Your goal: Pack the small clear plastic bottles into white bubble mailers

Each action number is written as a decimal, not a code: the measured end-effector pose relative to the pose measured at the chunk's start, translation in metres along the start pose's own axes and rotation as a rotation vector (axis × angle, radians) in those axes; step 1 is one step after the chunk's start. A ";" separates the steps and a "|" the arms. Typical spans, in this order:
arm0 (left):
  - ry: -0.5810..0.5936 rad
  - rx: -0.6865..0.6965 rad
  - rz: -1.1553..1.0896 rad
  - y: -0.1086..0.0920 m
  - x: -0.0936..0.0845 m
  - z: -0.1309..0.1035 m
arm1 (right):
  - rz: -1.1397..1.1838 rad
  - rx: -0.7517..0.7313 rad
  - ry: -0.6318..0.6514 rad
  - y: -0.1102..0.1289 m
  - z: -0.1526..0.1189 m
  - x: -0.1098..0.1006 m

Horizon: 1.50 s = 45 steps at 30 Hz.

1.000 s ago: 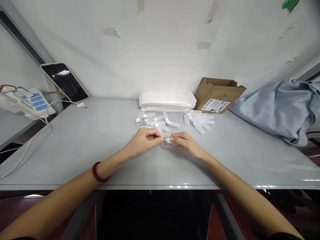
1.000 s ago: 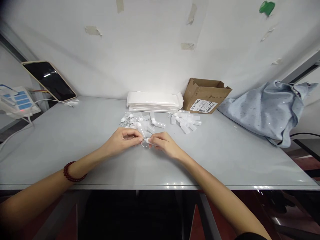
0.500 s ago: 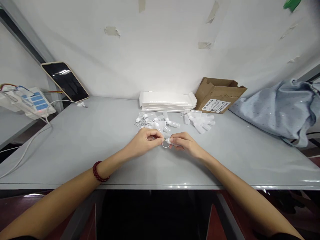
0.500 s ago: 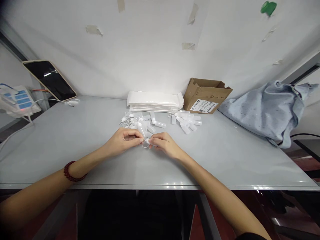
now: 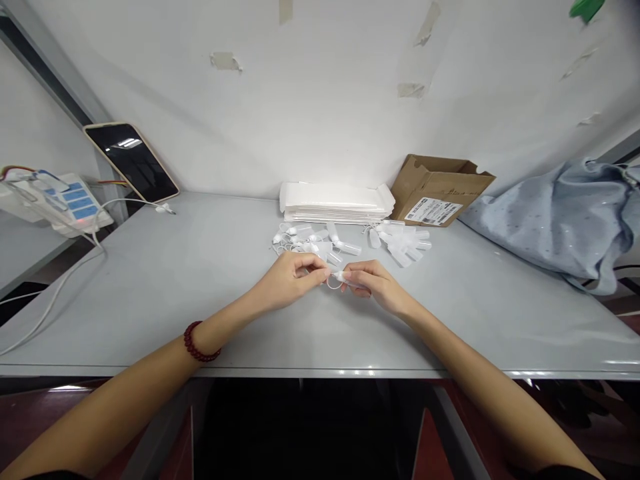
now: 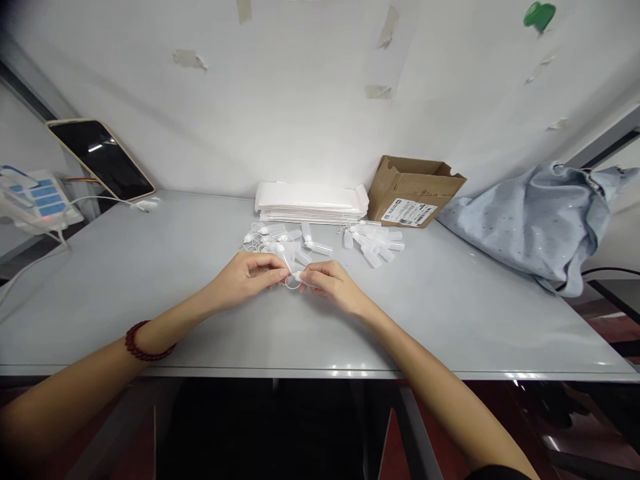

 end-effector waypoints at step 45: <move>-0.399 -0.083 -0.095 0.015 -0.035 -0.004 | -0.696 -0.440 -0.603 0.006 0.007 -0.064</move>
Point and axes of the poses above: each hand's wrist, its own z-axis towards the middle knuckle, its own x-axis out of the palm, y = z × x, the point moved 9 cm from there along z, towards the middle knuckle, and after that the axes turned 4 degrees about x, right-handed, at the moved point
